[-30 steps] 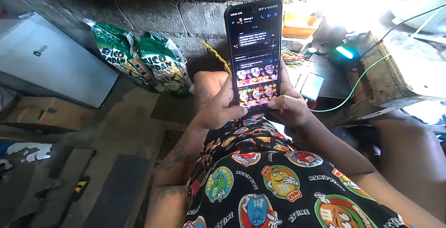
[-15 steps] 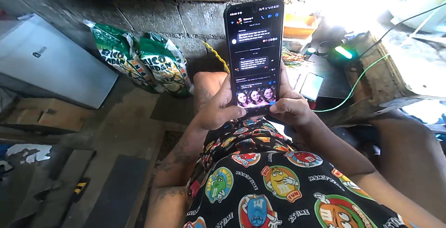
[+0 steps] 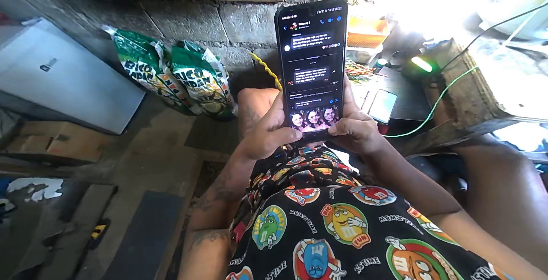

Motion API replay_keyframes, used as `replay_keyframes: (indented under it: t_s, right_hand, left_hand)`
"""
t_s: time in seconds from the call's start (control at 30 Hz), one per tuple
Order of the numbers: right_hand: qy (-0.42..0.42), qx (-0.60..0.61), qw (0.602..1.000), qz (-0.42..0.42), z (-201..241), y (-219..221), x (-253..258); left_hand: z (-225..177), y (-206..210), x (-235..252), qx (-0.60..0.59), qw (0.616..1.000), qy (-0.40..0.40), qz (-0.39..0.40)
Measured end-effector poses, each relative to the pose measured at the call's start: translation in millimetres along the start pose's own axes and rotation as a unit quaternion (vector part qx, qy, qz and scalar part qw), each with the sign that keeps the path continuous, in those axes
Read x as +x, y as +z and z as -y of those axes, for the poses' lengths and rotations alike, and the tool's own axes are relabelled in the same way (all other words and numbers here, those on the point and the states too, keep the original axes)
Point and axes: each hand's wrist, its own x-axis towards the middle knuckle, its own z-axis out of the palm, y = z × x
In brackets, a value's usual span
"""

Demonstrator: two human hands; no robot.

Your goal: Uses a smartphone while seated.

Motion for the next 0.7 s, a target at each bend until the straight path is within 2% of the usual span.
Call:
replay_keyframes:
  t_s: [0.17,0.3,0.4,0.7]
  right_hand:
    - [-0.023,0.009,1.0,-0.005,-5.3,-4.2,0.6]
    - [-0.015,-0.012,0.999,-0.028,-3.6,-2.1,1.5]
    - [-0.009,-0.003,1.0,-0.029,-3.0,-1.2,1.6]
    - [-0.001,-0.027,0.999,-0.048,-2.0,0.9,2.0]
  left_hand:
    - [0.5,0.2,0.7,-0.003,1.0,0.006,0.0]
    - [1.1,2.1,2.1,-0.01,1.0,0.003,-0.016]
    - [1.5,3.2,2.7,0.035,0.998,0.003,-0.045]
    - [3.1,2.8,2.6,0.029,0.999,-0.001,-0.045]
